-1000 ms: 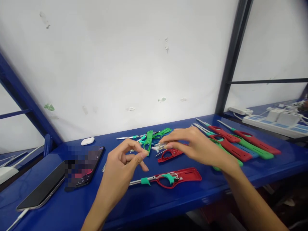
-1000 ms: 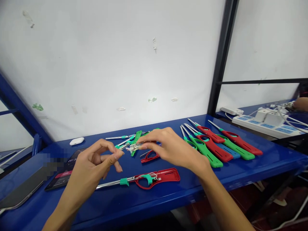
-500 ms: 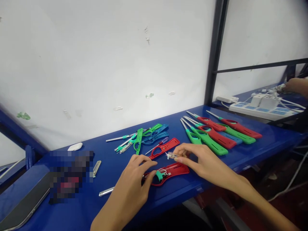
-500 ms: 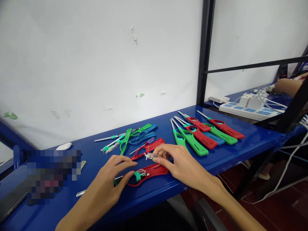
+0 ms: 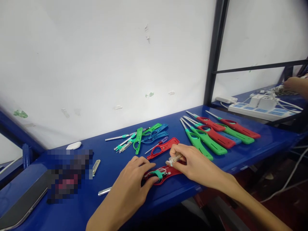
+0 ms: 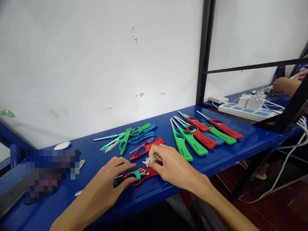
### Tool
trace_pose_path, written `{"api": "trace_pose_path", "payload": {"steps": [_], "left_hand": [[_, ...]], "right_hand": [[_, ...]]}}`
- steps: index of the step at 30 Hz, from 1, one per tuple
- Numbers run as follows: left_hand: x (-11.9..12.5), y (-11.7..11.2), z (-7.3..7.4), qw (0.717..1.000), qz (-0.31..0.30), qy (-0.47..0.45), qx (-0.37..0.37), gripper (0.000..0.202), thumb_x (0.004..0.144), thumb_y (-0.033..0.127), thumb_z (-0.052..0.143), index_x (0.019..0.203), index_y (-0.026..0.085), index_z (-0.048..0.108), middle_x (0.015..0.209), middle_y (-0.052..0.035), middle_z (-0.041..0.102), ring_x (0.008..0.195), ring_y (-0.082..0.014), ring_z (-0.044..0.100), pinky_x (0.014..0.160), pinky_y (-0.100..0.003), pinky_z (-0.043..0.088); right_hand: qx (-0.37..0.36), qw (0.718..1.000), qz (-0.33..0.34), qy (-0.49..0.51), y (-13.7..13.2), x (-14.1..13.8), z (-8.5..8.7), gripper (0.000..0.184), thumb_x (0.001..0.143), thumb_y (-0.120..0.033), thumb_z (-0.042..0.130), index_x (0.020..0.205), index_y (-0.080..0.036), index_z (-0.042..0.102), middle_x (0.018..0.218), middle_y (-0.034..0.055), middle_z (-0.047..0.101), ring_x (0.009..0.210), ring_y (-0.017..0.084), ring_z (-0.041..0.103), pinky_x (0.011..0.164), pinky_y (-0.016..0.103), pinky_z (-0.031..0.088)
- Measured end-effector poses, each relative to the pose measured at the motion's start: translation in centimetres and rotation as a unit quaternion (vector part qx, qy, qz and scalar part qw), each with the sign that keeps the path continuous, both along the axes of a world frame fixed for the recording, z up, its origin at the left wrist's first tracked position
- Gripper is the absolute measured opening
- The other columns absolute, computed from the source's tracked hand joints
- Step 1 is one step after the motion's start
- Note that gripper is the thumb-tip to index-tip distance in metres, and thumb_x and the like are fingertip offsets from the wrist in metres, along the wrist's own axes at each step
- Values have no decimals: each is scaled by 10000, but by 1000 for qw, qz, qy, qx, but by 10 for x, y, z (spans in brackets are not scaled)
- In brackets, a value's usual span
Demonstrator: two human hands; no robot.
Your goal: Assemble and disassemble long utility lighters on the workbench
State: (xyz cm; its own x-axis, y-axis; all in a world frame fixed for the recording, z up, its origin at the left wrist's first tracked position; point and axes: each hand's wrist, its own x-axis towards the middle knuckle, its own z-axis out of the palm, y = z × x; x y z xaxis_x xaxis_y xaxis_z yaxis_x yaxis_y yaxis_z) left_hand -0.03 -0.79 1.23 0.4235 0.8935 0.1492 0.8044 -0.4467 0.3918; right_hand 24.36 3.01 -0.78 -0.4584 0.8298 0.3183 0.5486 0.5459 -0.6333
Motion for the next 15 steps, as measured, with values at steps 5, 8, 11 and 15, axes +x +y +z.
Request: {"api": "trace_pose_path", "payload": {"steps": [5, 8, 11, 15], "left_hand": [[1, 1, 2, 1000, -9, 4, -13, 250, 1016, 158, 628, 1182, 263, 781, 1106, -49, 724, 1047, -268, 670, 970, -442, 515], [1, 0, 1, 1000, -3, 3, -15, 270, 1009, 129, 625, 1168, 272, 789, 1094, -38, 727, 1038, -262, 673, 930, -413, 517], [1, 1, -1, 1000, 1, 0, -14, 284, 1012, 117, 611, 1162, 274, 794, 1088, -34, 729, 1025, -251, 672, 907, -391, 513], [1, 3, -2, 1000, 3, -2, -12, 283, 998, 104, 619, 1136, 268, 804, 1074, -36, 733, 1013, -251, 672, 891, -379, 505]], "right_hand": [[-6, 997, 45, -64, 7, 5, 9, 55, 981, -285, 653, 938, -251, 646, 894, -7, 654, 847, 178, 619, 695, 264, 420], [1, 992, 78, -101, 12, 8, 15, 80, 973, -234, 660, 999, -281, 720, 941, -4, 686, 882, 179, 635, 754, 273, 444], [17, 984, 117, -130, 18, 7, 19, 125, 977, -217, 671, 1002, -299, 762, 954, -12, 724, 915, 178, 652, 797, 282, 455], [51, 975, 144, -160, 22, 3, 22, 170, 955, -157, 682, 952, -290, 788, 948, -12, 750, 931, 183, 659, 811, 297, 451]]}}
